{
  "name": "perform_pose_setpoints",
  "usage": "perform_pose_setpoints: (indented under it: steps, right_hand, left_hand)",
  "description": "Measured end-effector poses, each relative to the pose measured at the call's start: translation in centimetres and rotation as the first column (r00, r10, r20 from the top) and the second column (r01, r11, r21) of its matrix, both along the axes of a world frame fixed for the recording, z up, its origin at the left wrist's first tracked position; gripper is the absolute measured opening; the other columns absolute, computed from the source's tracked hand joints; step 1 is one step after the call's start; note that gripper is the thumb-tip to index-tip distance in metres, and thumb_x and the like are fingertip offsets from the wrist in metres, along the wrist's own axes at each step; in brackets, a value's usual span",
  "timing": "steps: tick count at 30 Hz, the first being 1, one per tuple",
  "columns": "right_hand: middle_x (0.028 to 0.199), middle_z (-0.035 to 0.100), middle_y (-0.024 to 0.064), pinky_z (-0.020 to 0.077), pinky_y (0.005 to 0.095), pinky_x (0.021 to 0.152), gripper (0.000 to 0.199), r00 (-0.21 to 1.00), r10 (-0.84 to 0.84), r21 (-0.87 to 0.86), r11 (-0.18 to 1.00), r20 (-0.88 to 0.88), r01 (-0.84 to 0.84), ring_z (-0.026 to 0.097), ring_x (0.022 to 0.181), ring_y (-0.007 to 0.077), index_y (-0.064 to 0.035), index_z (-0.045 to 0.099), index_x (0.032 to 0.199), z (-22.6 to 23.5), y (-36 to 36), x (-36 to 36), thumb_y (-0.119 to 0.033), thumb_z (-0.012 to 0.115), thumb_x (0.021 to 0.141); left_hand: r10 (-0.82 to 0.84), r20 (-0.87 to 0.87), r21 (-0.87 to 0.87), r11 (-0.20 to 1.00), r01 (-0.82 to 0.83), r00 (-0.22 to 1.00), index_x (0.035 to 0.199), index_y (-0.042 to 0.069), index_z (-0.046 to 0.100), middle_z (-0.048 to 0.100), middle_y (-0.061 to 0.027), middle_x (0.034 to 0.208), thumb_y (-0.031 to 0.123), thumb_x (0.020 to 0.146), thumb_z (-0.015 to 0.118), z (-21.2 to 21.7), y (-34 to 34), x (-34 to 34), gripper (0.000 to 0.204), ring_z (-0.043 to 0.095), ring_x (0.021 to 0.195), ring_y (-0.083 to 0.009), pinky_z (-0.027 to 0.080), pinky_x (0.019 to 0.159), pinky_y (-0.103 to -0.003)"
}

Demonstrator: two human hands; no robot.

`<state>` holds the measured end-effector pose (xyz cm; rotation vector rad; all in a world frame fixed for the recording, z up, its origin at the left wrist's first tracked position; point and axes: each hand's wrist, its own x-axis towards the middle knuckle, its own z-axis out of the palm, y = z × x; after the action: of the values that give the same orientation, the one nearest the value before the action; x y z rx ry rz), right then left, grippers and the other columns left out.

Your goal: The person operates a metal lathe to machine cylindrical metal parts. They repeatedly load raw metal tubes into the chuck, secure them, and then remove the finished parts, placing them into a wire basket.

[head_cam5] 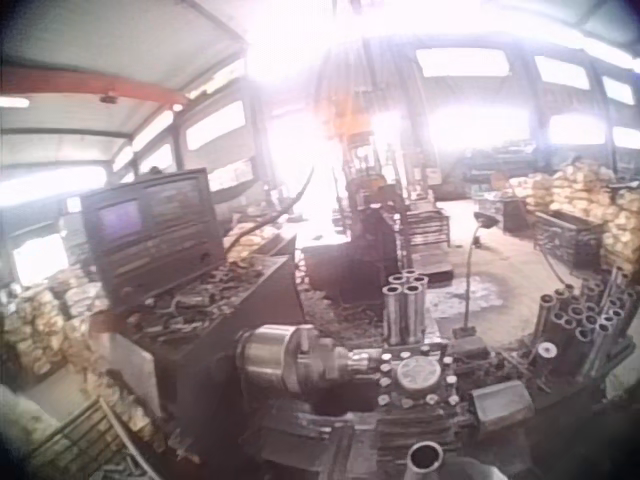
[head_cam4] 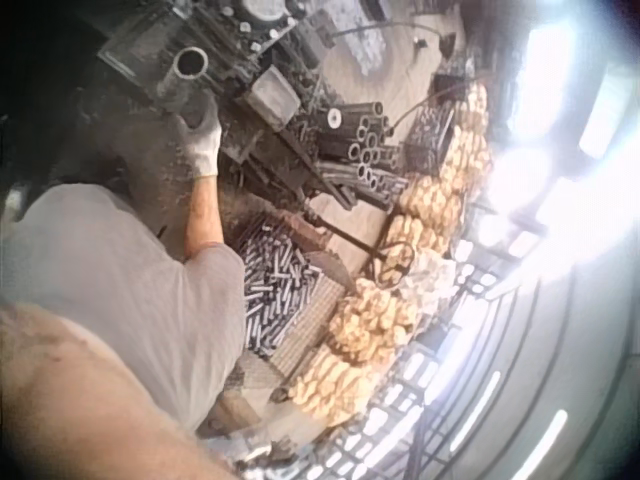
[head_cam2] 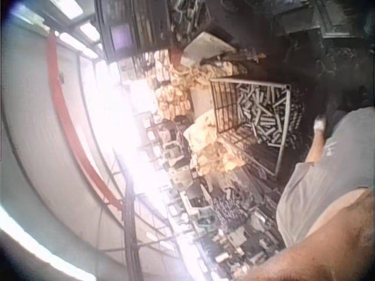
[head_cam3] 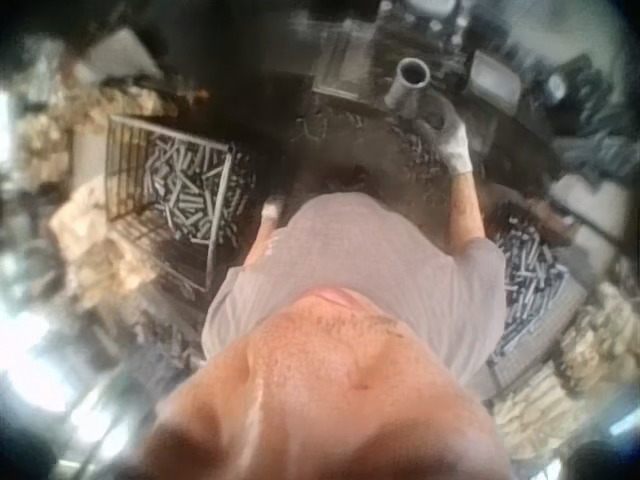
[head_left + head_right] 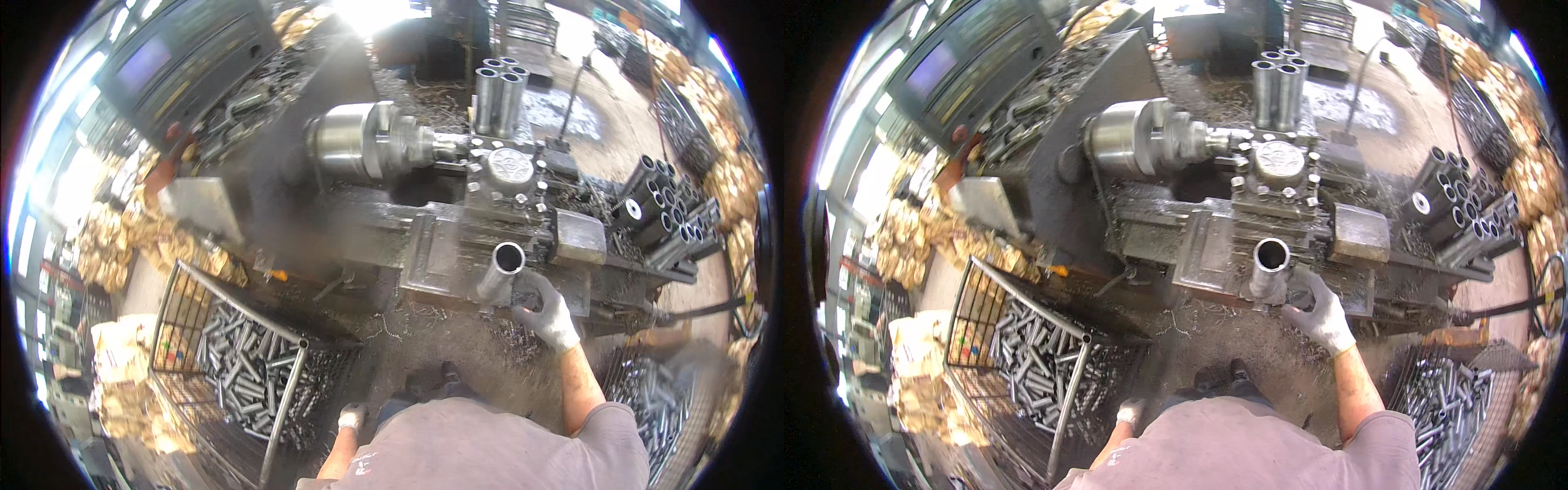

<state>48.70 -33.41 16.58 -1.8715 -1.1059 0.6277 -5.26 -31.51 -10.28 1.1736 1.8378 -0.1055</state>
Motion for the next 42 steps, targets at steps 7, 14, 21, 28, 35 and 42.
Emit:
perform_pose_setpoints:
  steps: [7, 14, 21, 28, 35, 42]
  right_hand:
    - [0.082, 0.079, 0.0146, 0.0605, 0.0402, 0.073, 0.033, 0.974, 0.047, -0.038, 0.999, 0.220, -0.039, 0.079, 0.077, 0.0284, -0.0022, 0.075, 0.091, -2.1, 8.1, -3.7, -0.028, 0.089, 0.077]
    - [0.088, 0.080, 0.0152, 0.0614, 0.0392, 0.078, 0.034, 0.728, 0.668, -0.077, 0.743, 0.154, -0.665, 0.080, 0.085, 0.0256, -0.0023, 0.075, 0.094, -4.8, 4.8, -27.8, -0.030, 0.088, 0.080]
    - [0.103, 0.080, 0.0210, 0.0613, 0.0429, 0.087, 0.056, -0.167, 0.986, -0.372, -0.159, -0.011, -0.914, 0.079, 0.100, 0.0343, -0.0003, 0.073, 0.112, -5.4, -7.6, -53.4, -0.045, 0.088, 0.080]
    - [0.094, 0.077, 0.0181, 0.0602, 0.0428, 0.078, 0.033, -0.814, 0.582, -0.244, -0.789, 0.000, -0.564, 0.078, 0.088, 0.0327, -0.0076, 0.073, 0.107, 1.1, -20.4, -69.2, -0.034, 0.079, 0.090]
    - [0.095, 0.078, 0.0181, 0.0614, 0.0436, 0.078, 0.039, -0.916, 0.346, -0.027, -0.933, 0.202, -0.359, 0.077, 0.091, 0.0381, -0.0100, 0.074, 0.109, 1.0, -31.7, -84.8, -0.037, 0.084, 0.083]
    - [0.102, 0.078, 0.0181, 0.0623, 0.0488, 0.081, 0.060, -0.969, 0.169, -0.062, -0.981, 0.182, -0.183, 0.075, 0.095, 0.0417, -0.0119, 0.068, 0.128, -2.5, -35.4, -93.4, -0.036, 0.086, 0.077]
  left_hand:
    - [0.140, -0.188, 0.145, 0.983, -0.113, 0.972, 0.118, 0.005, 0.079, 0.079, -0.0190, 0.111, 0.039, 0.094, 0.062, -7.7, -16.2, -9.8, 0.045, 0.077, 0.096, -0.0321, 0.059, 0.088, -0.043]
    - [0.654, 0.078, 0.063, 0.750, -0.658, 0.753, 0.121, 0.007, 0.079, 0.081, -0.0145, 0.106, 0.043, 0.095, 0.062, 0.7, -31.1, -8.1, 0.047, 0.078, 0.093, -0.0291, 0.059, 0.086, -0.043]
    - [0.932, -0.135, 0.099, 0.352, -0.931, 0.338, 0.129, 0.012, 0.076, 0.071, -0.0204, 0.135, 0.041, 0.099, 0.049, -5.4, -51.6, -9.9, 0.050, 0.067, 0.128, -0.0374, 0.052, 0.109, -0.049]
    - [0.958, -0.174, 0.152, -0.204, -0.967, -0.229, 0.129, 0.008, 0.074, 0.069, -0.0235, 0.136, 0.040, 0.098, 0.052, -6.5, -64.0, 1.3, 0.049, 0.066, 0.127, -0.0415, 0.053, 0.105, -0.051]
    - [-0.059, 0.171, 0.149, -0.985, 0.085, -0.983, 0.117, 0.002, 0.076, 0.076, -0.0254, 0.120, 0.037, 0.097, 0.068, -8.4, -61.7, 15.3, 0.041, 0.078, 0.099, -0.0405, 0.063, 0.084, -0.053]
    - [-0.636, 0.018, 0.766, -0.487, 0.420, -0.771, 0.150, -0.003, 0.055, 0.065, -0.0292, 0.142, 0.057, 0.110, 0.047, 10.0, -62.9, 10.6, 0.073, 0.065, 0.128, -0.0446, 0.053, 0.109, -0.048]
